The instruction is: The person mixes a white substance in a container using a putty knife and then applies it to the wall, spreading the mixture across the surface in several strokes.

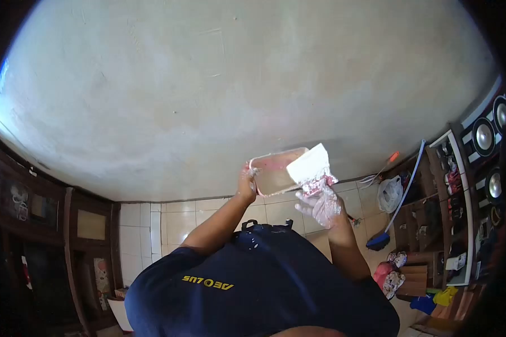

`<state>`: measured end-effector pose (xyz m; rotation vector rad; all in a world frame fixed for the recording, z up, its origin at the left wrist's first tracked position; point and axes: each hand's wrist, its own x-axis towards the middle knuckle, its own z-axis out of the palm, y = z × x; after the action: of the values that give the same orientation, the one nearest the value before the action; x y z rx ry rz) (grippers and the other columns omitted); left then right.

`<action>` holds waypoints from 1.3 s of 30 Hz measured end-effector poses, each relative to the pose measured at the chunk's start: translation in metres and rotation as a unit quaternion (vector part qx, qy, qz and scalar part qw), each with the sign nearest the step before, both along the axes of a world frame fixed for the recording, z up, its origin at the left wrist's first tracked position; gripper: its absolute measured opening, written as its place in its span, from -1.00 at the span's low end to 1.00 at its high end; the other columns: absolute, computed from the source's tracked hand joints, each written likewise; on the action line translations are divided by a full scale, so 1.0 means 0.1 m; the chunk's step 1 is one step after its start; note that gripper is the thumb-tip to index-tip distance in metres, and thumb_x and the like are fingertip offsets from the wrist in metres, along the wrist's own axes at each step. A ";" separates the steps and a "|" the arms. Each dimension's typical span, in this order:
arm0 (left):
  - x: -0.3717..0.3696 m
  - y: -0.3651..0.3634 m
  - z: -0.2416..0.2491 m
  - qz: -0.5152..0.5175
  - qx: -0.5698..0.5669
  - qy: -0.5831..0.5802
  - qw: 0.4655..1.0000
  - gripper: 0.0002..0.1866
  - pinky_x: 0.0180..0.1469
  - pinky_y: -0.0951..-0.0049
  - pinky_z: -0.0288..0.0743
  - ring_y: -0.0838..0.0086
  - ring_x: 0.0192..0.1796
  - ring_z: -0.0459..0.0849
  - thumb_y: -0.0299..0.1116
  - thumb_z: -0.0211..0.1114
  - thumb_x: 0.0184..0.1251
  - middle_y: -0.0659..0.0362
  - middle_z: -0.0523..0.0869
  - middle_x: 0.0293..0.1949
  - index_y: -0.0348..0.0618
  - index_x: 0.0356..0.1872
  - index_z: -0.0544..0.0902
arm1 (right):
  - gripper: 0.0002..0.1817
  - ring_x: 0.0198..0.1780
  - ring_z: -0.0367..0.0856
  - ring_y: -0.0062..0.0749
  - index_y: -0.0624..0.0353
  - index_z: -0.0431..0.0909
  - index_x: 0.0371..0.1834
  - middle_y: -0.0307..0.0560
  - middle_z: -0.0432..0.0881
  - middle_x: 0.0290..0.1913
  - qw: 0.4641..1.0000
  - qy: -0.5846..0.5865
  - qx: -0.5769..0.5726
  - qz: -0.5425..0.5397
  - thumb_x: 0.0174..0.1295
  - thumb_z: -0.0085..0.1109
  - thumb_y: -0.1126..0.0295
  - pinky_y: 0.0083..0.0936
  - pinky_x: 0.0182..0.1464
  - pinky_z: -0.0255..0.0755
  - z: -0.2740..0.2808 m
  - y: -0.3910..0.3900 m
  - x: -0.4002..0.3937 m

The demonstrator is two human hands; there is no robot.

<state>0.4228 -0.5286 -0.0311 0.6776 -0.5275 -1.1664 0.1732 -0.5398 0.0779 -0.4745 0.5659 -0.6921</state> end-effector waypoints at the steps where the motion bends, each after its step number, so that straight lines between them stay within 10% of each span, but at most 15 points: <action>1: -0.06 0.01 -0.02 0.002 0.010 -0.041 0.999 -0.65 0.04 0.35 0.44 0.40 -0.05 0.55 -0.32 0.12 0.17 0.14 0.57 -0.12 -0.21 -0.03 0.43 | -0.35 0.22 0.25 0.21 -0.08 0.14 0.32 -0.01 0.26 0.27 0.999 -0.016 0.016 0.027 0.20 0.07 -0.01 0.20 0.10 0.26 -0.06 -0.02 -0.04; 6: -0.38 0.05 -0.48 -0.009 0.049 0.030 0.998 -0.65 0.03 0.42 0.43 0.45 -0.02 0.52 -0.45 0.06 0.19 0.18 0.53 -0.08 -0.18 0.03 0.39 | -0.64 -0.04 0.51 -0.38 0.01 0.41 0.03 -0.17 0.52 -0.01 0.962 -0.152 0.222 -0.046 0.20 0.06 0.16 -0.30 -0.02 0.44 -0.85 -0.21 -0.33; 9: -0.52 0.11 -0.43 0.011 0.087 -0.027 0.996 -0.64 0.04 0.45 0.42 0.47 -0.03 0.51 -0.48 0.05 0.19 0.19 0.52 -0.09 -0.16 0.05 0.39 | -0.77 -0.22 0.53 -0.56 0.00 0.46 -0.11 -0.29 0.58 -0.16 0.988 -0.035 0.139 -0.062 0.17 0.05 0.26 -0.50 -0.17 0.44 -0.71 -0.16 -0.33; 17: -0.69 0.16 -0.41 0.023 0.094 -0.041 0.994 -0.58 0.05 0.47 0.40 0.51 -0.03 0.48 -0.55 0.15 0.11 0.22 0.49 -0.10 -0.15 0.05 0.39 | -0.68 -0.28 0.57 -0.50 0.12 0.48 -0.17 -0.20 0.61 -0.22 0.972 -0.151 0.164 -0.069 0.05 0.02 0.22 -0.52 -0.26 0.45 -1.04 -0.15 -0.47; 21: -0.67 0.11 -0.49 0.042 0.098 -0.074 0.992 -0.57 0.04 0.48 0.41 0.52 -0.03 0.47 -0.55 0.16 0.10 0.22 0.49 -0.10 -0.17 0.05 0.38 | -0.86 -0.45 0.48 -0.43 0.24 0.50 -0.29 -0.16 0.52 -0.42 0.967 0.007 0.137 -0.215 0.07 0.02 0.57 -0.58 -0.37 0.43 -1.37 -0.16 -0.32; 39: 0.05 0.09 -0.29 0.112 0.038 0.026 0.993 -0.57 0.06 0.28 0.46 0.31 0.01 0.57 -0.13 -0.02 0.26 0.10 0.59 -0.07 -0.21 0.02 0.47 | -0.76 -0.08 0.60 -0.34 0.26 0.49 -0.11 -0.04 0.61 -0.14 0.981 -0.132 0.062 -0.125 0.16 0.08 0.43 -0.39 -0.04 0.52 -0.83 -0.38 0.10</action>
<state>0.4277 -0.5197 -0.0596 0.7501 -0.3551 -0.9938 0.1827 -0.5773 -0.0048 -0.1918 0.4179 -0.9377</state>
